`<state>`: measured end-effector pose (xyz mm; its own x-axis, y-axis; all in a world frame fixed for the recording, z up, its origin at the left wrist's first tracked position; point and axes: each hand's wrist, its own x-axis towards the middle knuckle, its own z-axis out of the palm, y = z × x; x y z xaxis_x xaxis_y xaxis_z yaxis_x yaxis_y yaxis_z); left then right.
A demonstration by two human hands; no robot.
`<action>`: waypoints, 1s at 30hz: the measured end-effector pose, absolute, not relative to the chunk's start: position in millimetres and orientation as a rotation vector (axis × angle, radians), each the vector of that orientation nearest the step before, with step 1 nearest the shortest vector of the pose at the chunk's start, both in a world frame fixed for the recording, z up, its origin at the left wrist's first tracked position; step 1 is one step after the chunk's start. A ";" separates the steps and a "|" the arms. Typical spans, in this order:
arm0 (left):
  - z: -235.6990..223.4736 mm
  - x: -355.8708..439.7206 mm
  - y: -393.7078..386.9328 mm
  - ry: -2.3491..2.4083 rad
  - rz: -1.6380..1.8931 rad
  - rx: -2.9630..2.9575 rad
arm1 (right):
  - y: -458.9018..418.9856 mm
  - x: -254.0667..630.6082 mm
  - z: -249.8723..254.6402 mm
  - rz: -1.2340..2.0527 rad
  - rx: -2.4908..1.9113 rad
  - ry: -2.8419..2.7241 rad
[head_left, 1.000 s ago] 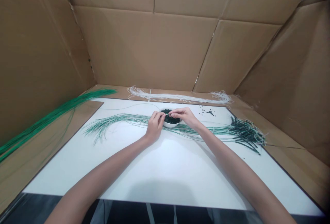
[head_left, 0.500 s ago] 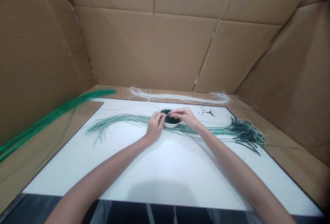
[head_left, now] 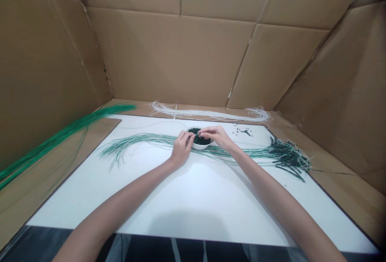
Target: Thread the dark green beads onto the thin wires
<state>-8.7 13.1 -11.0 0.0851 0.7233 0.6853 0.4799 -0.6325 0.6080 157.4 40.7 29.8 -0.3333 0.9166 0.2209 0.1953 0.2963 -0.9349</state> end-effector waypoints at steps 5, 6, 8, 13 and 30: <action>-11.3 -8.4 12.8 1.226 1.566 2.154 | 40.9 157.6 29.9 1.089 -1.049 -1.756; -10.9 -8.3 12.4 1.225 1.565 2.160 | 41.1 157.6 29.6 1.087 -1.053 -1.763; -10.2 -8.1 11.6 1.219 1.564 2.174 | 41.1 157.5 29.3 1.085 -1.050 -1.775; -9.2 -7.8 10.7 1.199 1.575 2.181 | 38.9 157.2 31.8 1.101 -1.036 -1.797; -10.2 -7.5 10.2 1.156 1.631 2.134 | 34.8 157.0 33.5 1.070 -1.035 -1.772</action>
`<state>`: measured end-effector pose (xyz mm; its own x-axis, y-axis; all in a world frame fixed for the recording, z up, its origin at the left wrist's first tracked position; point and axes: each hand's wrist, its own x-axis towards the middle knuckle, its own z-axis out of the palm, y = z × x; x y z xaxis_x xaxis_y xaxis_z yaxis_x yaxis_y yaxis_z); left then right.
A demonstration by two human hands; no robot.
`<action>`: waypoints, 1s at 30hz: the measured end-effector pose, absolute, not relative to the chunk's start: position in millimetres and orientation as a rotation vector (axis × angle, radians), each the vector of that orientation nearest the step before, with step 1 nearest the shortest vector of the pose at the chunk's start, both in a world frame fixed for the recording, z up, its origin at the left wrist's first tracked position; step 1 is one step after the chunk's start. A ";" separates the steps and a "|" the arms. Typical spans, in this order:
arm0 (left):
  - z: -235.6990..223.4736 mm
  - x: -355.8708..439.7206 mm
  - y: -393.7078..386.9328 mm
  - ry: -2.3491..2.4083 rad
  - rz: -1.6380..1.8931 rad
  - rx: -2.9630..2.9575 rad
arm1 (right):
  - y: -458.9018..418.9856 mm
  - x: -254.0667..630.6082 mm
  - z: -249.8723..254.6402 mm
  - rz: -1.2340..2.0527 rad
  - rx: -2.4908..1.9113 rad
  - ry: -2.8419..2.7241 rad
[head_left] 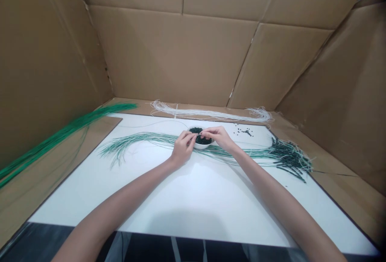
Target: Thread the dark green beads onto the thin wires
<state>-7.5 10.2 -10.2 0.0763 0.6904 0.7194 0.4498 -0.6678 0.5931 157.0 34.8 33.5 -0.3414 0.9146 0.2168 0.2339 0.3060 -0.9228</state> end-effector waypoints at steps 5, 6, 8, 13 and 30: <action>-10.2 -7.6 10.2 1.181 1.597 2.164 | 34.1 157.8 30.6 1.059 -1.033 -1.780; -10.5 -7.6 10.4 1.179 1.596 2.168 | 34.1 158.1 29.8 1.059 -1.039 -1.776; -11.1 -7.6 10.8 1.168 1.598 2.177 | 34.1 158.5 28.6 1.056 -1.055 -1.766; -13.0 -7.8 11.5 1.151 1.594 2.195 | 33.7 158.5 28.9 1.044 -1.072 -1.758; -11.7 -8.0 10.6 1.100 1.590 2.291 | 34.8 155.6 25.2 0.990 -1.079 -1.801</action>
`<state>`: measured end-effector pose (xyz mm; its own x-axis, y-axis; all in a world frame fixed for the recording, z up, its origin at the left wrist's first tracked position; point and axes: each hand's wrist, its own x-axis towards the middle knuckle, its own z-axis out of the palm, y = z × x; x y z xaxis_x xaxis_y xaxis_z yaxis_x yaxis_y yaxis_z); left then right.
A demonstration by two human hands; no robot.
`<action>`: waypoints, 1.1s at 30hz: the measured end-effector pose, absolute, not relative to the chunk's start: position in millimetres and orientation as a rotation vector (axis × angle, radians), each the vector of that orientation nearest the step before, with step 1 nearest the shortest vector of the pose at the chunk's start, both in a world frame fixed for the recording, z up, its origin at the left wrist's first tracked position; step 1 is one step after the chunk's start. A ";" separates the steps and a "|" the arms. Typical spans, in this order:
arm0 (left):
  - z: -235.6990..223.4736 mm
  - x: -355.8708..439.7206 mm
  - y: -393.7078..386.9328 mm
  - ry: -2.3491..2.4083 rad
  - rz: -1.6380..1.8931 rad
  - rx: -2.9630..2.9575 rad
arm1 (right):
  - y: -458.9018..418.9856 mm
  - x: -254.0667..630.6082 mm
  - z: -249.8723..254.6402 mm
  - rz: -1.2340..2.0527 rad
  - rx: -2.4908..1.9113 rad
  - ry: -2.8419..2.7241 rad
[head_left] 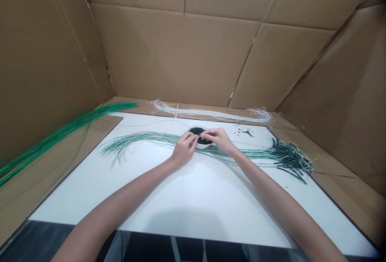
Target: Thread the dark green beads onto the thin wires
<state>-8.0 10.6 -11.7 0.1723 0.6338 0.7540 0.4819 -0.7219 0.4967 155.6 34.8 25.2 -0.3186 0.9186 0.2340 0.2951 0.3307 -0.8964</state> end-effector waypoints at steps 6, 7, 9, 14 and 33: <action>-12.9 -7.7 11.6 1.132 1.596 2.262 | 33.8 155.2 25.9 0.999 -1.078 -1.813; -13.4 -7.7 11.8 1.137 1.597 2.255 | 33.5 155.2 26.5 1.009 -1.076 -1.814; -14.4 -7.6 12.2 1.145 1.596 2.247 | 32.9 155.2 27.9 1.028 -1.078 -1.804; -15.4 -7.4 12.5 1.153 1.587 2.231 | 31.8 154.8 29.8 1.031 -1.088 -1.792; -11.1 -7.8 10.1 1.159 1.582 2.214 | 33.0 157.1 29.3 1.021 -1.084 -1.766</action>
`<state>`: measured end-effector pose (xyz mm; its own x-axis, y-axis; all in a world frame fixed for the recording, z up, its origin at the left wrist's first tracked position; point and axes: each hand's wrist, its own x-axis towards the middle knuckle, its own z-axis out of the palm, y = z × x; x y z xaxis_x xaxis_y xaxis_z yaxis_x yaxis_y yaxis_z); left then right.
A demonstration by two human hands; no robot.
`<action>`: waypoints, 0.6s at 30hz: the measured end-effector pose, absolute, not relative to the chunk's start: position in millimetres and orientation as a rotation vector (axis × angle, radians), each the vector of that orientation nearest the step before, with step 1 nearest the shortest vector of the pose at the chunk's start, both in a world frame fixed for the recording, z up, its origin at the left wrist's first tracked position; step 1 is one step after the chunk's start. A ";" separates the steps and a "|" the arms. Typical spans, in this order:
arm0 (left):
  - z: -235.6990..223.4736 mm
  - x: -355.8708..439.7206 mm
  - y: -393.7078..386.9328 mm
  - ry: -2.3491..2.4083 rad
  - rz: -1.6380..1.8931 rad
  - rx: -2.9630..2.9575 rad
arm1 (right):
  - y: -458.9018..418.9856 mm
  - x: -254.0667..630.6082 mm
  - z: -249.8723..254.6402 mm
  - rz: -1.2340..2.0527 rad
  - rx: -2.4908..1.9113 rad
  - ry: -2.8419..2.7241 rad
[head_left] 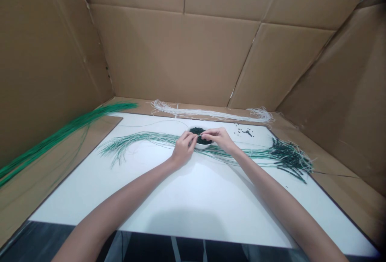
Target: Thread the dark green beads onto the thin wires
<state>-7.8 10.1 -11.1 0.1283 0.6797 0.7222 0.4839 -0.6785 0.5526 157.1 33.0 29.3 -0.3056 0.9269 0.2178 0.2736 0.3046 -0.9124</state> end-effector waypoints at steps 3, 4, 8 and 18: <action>-10.3 -7.9 10.0 1.152 1.586 2.215 | 32.9 157.1 29.9 1.032 -1.082 -1.755; -10.3 -7.9 10.0 1.150 1.587 2.214 | 32.9 157.1 29.9 1.035 -1.079 -1.753; -11.0 -8.1 10.3 1.151 1.578 2.213 | 33.3 157.2 29.3 1.037 -1.071 -1.751; -11.6 -7.6 10.8 1.147 1.593 2.237 | 32.2 156.4 30.4 1.030 -1.072 -1.741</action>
<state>-7.6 10.8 -11.6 0.1361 0.6637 0.7355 0.4871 -0.6913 0.5337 156.4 32.2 30.4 -0.2946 0.9292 0.2231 0.2520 0.3007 -0.9198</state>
